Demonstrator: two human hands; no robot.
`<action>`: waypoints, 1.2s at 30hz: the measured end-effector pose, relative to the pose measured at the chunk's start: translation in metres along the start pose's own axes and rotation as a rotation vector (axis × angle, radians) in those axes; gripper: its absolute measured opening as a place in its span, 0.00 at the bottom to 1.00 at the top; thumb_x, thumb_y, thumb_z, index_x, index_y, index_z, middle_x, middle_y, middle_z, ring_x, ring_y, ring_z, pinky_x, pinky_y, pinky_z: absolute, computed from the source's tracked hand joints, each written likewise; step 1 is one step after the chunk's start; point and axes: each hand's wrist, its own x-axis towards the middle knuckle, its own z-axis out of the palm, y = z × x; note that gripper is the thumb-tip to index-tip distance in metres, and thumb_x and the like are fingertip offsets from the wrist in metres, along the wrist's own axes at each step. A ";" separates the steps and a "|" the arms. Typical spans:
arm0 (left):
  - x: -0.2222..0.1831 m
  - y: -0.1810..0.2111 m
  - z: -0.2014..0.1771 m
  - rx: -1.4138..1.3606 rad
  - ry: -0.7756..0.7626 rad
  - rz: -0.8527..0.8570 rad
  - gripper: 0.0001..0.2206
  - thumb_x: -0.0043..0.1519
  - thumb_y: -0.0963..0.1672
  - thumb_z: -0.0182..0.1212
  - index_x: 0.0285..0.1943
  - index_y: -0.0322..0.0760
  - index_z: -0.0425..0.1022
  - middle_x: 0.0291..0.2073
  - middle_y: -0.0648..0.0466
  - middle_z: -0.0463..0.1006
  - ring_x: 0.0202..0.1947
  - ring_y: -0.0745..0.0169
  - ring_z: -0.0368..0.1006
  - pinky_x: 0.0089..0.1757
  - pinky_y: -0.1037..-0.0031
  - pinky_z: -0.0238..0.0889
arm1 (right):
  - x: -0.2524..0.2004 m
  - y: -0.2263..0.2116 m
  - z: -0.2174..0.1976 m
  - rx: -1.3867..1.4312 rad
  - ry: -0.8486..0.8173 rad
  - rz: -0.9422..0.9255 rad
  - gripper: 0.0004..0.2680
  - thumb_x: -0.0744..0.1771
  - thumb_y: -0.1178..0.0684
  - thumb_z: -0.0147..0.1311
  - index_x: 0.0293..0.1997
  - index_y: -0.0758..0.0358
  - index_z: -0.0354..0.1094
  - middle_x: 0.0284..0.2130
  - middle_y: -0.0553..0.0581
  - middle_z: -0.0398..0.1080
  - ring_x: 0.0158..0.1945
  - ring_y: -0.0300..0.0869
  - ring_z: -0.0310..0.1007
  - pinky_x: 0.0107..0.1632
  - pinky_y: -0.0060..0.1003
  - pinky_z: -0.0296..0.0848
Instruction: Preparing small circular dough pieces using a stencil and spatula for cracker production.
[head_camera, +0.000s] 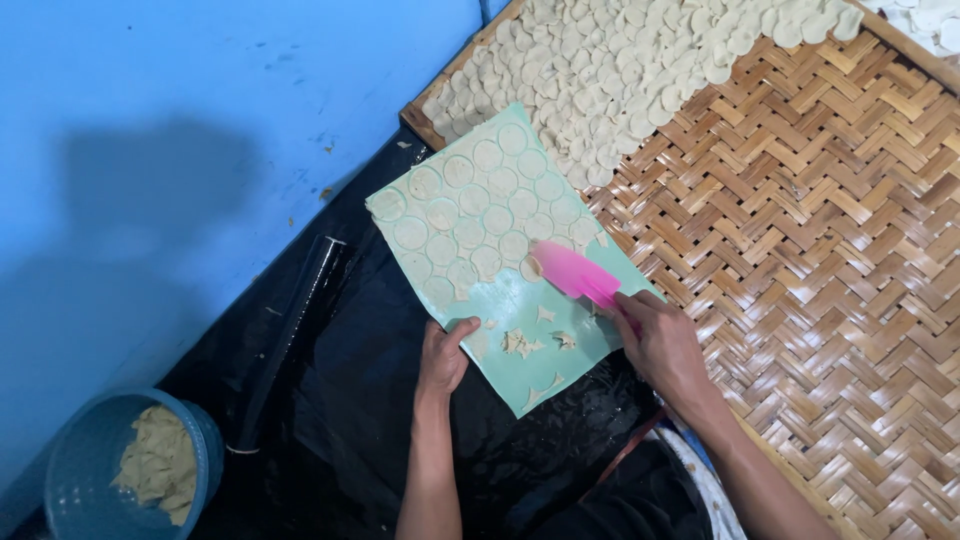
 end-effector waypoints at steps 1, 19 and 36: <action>0.000 0.000 0.000 0.001 -0.002 -0.001 0.21 0.58 0.37 0.61 0.62 0.21 0.71 0.52 0.44 0.77 0.52 0.57 0.74 0.53 0.67 0.66 | 0.000 0.000 -0.002 0.000 0.002 0.002 0.10 0.67 0.52 0.57 0.47 0.67 0.78 0.33 0.62 0.76 0.27 0.51 0.77 0.35 0.45 0.77; -0.002 -0.003 0.003 0.011 0.027 0.006 0.22 0.57 0.37 0.62 0.61 0.21 0.70 0.52 0.46 0.78 0.52 0.58 0.74 0.53 0.68 0.65 | 0.017 0.064 -0.032 0.473 -0.109 0.444 0.14 0.67 0.45 0.58 0.49 0.65 0.79 0.24 0.57 0.77 0.23 0.35 0.67 0.27 0.35 0.66; 0.016 -0.007 0.029 0.056 -0.044 -0.159 0.23 0.56 0.38 0.62 0.62 0.22 0.70 0.52 0.46 0.77 0.52 0.57 0.74 0.53 0.67 0.65 | 0.207 0.255 -0.075 0.068 0.648 0.296 0.10 0.68 0.50 0.64 0.44 0.69 0.74 0.32 0.62 0.76 0.35 0.50 0.78 0.41 0.45 0.74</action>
